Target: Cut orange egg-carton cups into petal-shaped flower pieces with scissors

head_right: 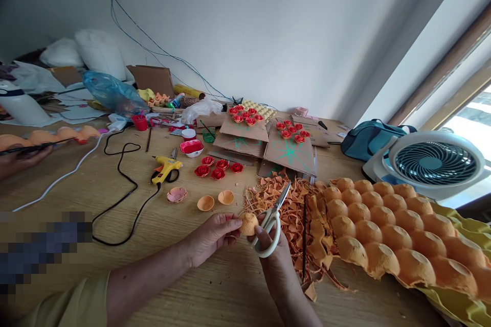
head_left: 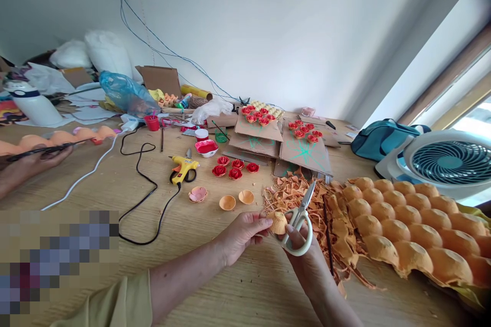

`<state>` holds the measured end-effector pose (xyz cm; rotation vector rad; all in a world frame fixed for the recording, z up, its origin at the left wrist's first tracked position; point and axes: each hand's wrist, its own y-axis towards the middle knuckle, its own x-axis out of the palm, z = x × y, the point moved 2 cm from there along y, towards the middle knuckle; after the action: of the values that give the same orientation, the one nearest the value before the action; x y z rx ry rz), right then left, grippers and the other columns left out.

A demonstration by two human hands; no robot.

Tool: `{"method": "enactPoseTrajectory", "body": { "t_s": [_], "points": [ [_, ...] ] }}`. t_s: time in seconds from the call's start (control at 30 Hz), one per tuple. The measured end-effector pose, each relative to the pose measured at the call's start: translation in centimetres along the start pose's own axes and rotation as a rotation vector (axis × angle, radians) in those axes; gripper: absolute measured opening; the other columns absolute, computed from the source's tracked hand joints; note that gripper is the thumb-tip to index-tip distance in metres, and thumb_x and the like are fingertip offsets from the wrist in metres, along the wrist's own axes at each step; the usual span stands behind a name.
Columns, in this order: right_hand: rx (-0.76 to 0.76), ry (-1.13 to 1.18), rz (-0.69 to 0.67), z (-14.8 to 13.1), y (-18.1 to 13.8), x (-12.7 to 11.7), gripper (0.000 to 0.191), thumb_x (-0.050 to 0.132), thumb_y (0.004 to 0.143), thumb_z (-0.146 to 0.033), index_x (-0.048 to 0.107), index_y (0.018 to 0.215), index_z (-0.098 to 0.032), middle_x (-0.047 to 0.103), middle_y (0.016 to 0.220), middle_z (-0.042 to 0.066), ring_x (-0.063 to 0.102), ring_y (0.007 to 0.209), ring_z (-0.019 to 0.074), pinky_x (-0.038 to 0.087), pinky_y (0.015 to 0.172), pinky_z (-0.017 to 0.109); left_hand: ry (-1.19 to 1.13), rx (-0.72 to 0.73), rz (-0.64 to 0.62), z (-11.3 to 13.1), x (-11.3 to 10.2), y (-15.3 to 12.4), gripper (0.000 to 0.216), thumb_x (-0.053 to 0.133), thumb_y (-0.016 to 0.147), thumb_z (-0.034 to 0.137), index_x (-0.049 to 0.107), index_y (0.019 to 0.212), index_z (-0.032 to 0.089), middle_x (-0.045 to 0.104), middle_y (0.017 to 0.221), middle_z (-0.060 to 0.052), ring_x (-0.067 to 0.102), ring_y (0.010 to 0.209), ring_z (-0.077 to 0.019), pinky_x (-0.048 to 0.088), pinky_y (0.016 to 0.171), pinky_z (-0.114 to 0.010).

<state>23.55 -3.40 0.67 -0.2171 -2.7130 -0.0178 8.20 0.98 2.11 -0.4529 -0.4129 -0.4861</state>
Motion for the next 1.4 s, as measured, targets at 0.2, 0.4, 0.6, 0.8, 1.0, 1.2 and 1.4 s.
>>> {"method": "enactPoseTrajectory", "body": {
  "t_s": [0.2,0.4,0.6,0.8,1.0,1.2,1.4],
  "points": [
    [0.03,-0.025,0.088,0.5,-0.3,-0.4,0.037,0.082,0.073,-0.037,0.063,0.101,-0.023,0.062,0.082,-0.001,0.056,0.072,0.0153,0.047,0.07,0.028,0.02,0.069,0.059,-0.3,0.2,-0.3,0.041,0.083,0.064,0.049,0.067,0.079,0.015,0.059,0.072,0.001,0.047,0.069,-0.0099,0.033,0.065,-0.024],
    [-0.004,-0.096,0.078,0.6,-0.4,-0.7,0.04,0.082,0.075,-0.039,0.062,0.105,-0.023,0.061,0.079,-0.003,0.054,0.071,0.0129,0.045,0.067,0.025,-0.076,0.043,0.031,-0.6,0.2,-0.2,0.039,0.083,0.066,0.045,0.066,0.084,0.015,0.06,0.071,0.002,0.049,0.066,-0.0084,0.034,0.062,-0.022],
    [-0.003,-0.116,0.049,0.3,-0.5,-0.4,0.04,0.082,0.074,-0.042,0.062,0.103,-0.023,0.06,0.075,-0.003,0.053,0.067,0.0121,0.045,0.064,0.023,-0.23,-0.014,0.036,-0.5,0.3,-0.2,0.035,0.087,0.061,0.033,0.067,0.083,0.016,0.061,0.071,0.001,0.051,0.064,-0.008,0.037,0.06,-0.022],
    [-0.03,-0.148,0.046,0.1,-0.4,-0.5,0.038,0.082,0.074,-0.041,0.062,0.101,-0.023,0.061,0.075,-0.003,0.052,0.065,0.0118,0.045,0.063,0.023,-0.299,-0.03,0.017,-0.3,0.7,-0.7,0.029,0.086,0.063,0.024,0.065,0.081,0.016,0.062,0.071,0.001,0.053,0.063,-0.0076,0.038,0.059,-0.021],
    [-0.052,-0.167,0.054,-0.2,-0.5,-0.5,0.041,0.082,0.072,-0.043,0.063,0.101,-0.021,0.063,0.076,-0.001,0.055,0.065,0.0139,0.047,0.063,0.026,-0.309,-0.057,-0.033,-0.5,0.8,-0.7,0.03,0.084,0.065,0.025,0.067,0.087,0.016,0.062,0.07,0.001,0.053,0.062,-0.0081,0.038,0.059,-0.021],
    [-0.024,-0.178,0.056,0.0,-0.3,-1.0,0.043,0.081,0.074,-0.043,0.062,0.107,-0.023,0.063,0.077,-0.001,0.056,0.067,0.0152,0.046,0.063,0.026,-0.266,-0.046,-0.056,-0.6,0.7,-0.4,0.027,0.084,0.067,0.025,0.068,0.086,0.014,0.06,0.069,0.001,0.05,0.063,-0.0076,0.037,0.059,-0.022],
    [-0.03,-0.238,0.04,-0.4,-0.6,-0.7,0.04,0.079,0.077,-0.044,0.061,0.106,-0.024,0.062,0.076,-0.002,0.055,0.068,0.016,0.045,0.064,0.027,-0.227,0.016,-0.072,0.1,0.7,-0.4,0.028,0.085,0.066,0.024,0.07,0.086,0.013,0.058,0.069,0.001,0.048,0.063,-0.0068,0.036,0.06,-0.021]
  ]
}}
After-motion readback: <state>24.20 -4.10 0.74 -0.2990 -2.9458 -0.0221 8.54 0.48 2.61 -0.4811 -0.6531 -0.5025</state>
